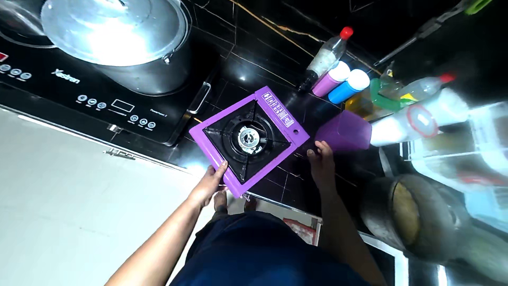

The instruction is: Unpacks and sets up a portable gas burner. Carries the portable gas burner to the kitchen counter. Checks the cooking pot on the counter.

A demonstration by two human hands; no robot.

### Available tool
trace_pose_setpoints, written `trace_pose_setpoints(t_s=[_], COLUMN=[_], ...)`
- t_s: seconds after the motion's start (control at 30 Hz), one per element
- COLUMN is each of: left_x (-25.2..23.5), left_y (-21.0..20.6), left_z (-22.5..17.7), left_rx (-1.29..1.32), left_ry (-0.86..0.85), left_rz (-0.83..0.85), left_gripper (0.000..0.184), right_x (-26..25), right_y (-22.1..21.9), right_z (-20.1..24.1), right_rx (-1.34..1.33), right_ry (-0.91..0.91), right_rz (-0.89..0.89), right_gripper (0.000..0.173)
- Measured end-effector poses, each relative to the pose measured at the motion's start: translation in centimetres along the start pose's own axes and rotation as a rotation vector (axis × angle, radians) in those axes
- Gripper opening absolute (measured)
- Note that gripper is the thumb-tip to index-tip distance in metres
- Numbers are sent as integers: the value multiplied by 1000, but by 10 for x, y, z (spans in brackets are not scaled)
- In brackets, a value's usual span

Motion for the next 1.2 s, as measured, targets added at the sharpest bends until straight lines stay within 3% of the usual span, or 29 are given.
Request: trace_pose_setpoints(t_s=[0.17,0.27,0.4,0.6,0.8,0.93,1.07,1.2], left_x=[-8,-16,-25,-35,-70,-91,-114,-112], left_y=[30,32,30,26,28,29,29,24], left_z=[-25,-28,-32,-47,-91,-129,-147,-151], left_rx=[33,50,5,-114,-279,-462,-525,-553], left_ry=[-62,-108,-102,-150,-264,-329,-367,-397], left_rz=[-92,-119,-90,-70,-56,-42,-6,-36], left_gripper=[53,61,66,66,62,62,62,62], right_x=[-28,-34,-21,18,54,64,61,68], right_y=[-16,-34,-45,-28,-32,-51,-56,-51], right_z=[-4,0,4,11,25,26,31,33], right_rx=[-25,-140,-126,-119,-182,-201,-203,-244], right_ry=[-136,-237,-269,-403,-459,-367,-450,-463], right_rz=[152,277,220,143,103,55,65,35], right_gripper=[60,55,62,63,67,74,80,71])
Point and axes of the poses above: each hand's wrist, its own x-axis away from the middle knuckle, its own y-axis out of the back of the hand, z = x × y, the point moved 2 cm from there along -x, towards the middle knuckle, and after that the axes turned 6 degrees about y, right-handed, at the moved point
